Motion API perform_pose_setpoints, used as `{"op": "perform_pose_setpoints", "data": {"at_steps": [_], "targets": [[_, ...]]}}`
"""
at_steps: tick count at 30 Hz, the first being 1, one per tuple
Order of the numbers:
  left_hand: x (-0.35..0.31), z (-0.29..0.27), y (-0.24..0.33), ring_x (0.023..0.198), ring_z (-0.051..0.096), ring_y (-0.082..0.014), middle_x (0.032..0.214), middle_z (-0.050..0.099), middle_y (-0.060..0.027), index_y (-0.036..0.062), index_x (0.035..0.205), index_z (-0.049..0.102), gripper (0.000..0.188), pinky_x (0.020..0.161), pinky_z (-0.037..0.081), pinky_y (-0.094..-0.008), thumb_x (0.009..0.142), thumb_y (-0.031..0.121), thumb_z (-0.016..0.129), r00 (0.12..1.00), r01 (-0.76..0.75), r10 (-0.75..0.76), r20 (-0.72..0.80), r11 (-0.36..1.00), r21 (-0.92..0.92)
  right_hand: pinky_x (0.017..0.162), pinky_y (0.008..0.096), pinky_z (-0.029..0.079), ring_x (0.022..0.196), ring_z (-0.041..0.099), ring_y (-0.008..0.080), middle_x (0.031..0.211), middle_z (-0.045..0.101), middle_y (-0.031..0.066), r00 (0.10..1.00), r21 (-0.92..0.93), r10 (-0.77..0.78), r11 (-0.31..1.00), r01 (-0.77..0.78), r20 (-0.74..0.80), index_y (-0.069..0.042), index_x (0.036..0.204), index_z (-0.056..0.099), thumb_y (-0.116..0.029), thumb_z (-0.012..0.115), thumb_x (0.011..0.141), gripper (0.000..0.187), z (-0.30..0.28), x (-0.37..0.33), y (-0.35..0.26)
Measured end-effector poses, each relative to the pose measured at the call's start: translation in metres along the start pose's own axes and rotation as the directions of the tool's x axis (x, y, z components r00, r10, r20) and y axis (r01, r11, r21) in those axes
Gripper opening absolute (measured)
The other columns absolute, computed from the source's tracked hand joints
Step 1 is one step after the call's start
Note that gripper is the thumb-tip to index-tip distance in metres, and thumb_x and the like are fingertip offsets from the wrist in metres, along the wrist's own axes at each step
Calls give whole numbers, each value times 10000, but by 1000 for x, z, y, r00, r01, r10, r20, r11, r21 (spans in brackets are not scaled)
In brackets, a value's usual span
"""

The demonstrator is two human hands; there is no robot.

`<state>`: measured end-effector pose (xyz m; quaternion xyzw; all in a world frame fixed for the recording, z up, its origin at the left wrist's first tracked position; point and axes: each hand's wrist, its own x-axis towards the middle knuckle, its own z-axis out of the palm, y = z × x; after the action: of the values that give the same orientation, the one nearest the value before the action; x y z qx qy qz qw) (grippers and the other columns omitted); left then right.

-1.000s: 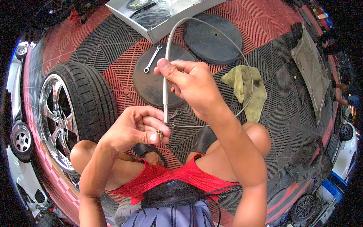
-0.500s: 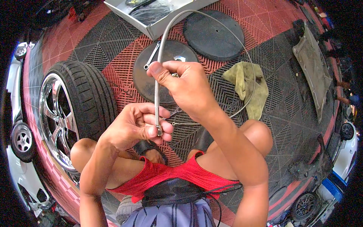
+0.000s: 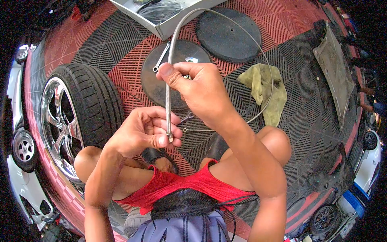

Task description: Manually assembling and inspecting a high-pressure braided hose and its metal end fittings.

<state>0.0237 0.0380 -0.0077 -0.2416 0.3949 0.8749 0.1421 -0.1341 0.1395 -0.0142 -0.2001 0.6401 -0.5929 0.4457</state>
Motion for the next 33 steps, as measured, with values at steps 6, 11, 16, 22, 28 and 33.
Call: {"op": "perform_pose_setpoints", "data": {"at_steps": [6, 11, 16, 22, 28, 33], "targets": [[0, -2, 3, 870, 705, -255, 973, 697, -164, -61, 1156, 563, 520, 769, 592, -352, 724, 78, 819, 999, 44, -45, -12, 998, -49, 431, 222, 243, 492, 346, 10, 540, 452, -79, 1000, -9, -17, 1000, 17, 12, -2, 918, 726, -360, 663, 911, 364, 1, 1, 2], [-1, -3, 3, 863, 707, -265, 965, 699, -167, -64, 1175, 558, 524, 742, 601, -337, 752, 121, 805, 998, 60, -56, 35, 992, -114, 430, 217, 239, 490, 347, 11, 540, 455, -73, 1000, -4, -26, 1000, 26, 9, 0, 918, 727, -366, 658, 913, 373, 1, 2, 4], [0, -3, -1, 866, 706, -268, 978, 696, -166, -61, 1204, 541, 541, 733, 603, -320, 772, 145, 793, 997, 57, -46, 67, 981, -183, 476, 252, 331, 547, 428, 36, 570, 516, -46, 999, -50, -53, 997, 53, 2, 24, 903, 722, -357, 659, 914, 387, 0, 2, 2], [1, -1, -4, 864, 703, -263, 993, 690, -165, -59, 1222, 523, 549, 741, 596, -313, 781, 137, 785, 998, 55, -44, 52, 974, -219, 566, 272, 406, 645, 474, 52, 642, 606, -7, 997, -146, -73, 987, 69, -22, 38, 887, 713, -364, 666, 905, 404, 0, 2, 2], [1, -1, -2, 853, 700, -254, 986, 687, -158, -54, 1220, 518, 553, 754, 588, -319, 767, 109, 791, 999, 41, -35, 36, 982, -187, 568, 264, 403, 653, 467, 47, 655, 606, -6, 995, -93, -93, 992, 90, -22, 41, 879, 710, -357, 662, 910, 402, 1, 1, 1], [3, -2, -7, 854, 699, -245, 969, 685, -140, -42, 1200, 524, 540, 768, 585, -331, 753, 86, 798, 1000, 23, -21, 16, 990, -141, 564, 258, 400, 652, 469, 46, 655, 600, -11, 997, -83, -79, 994, 78, -11, 43, 886, 711, -350, 661, 912, 397, 1, 1, 2]]}}
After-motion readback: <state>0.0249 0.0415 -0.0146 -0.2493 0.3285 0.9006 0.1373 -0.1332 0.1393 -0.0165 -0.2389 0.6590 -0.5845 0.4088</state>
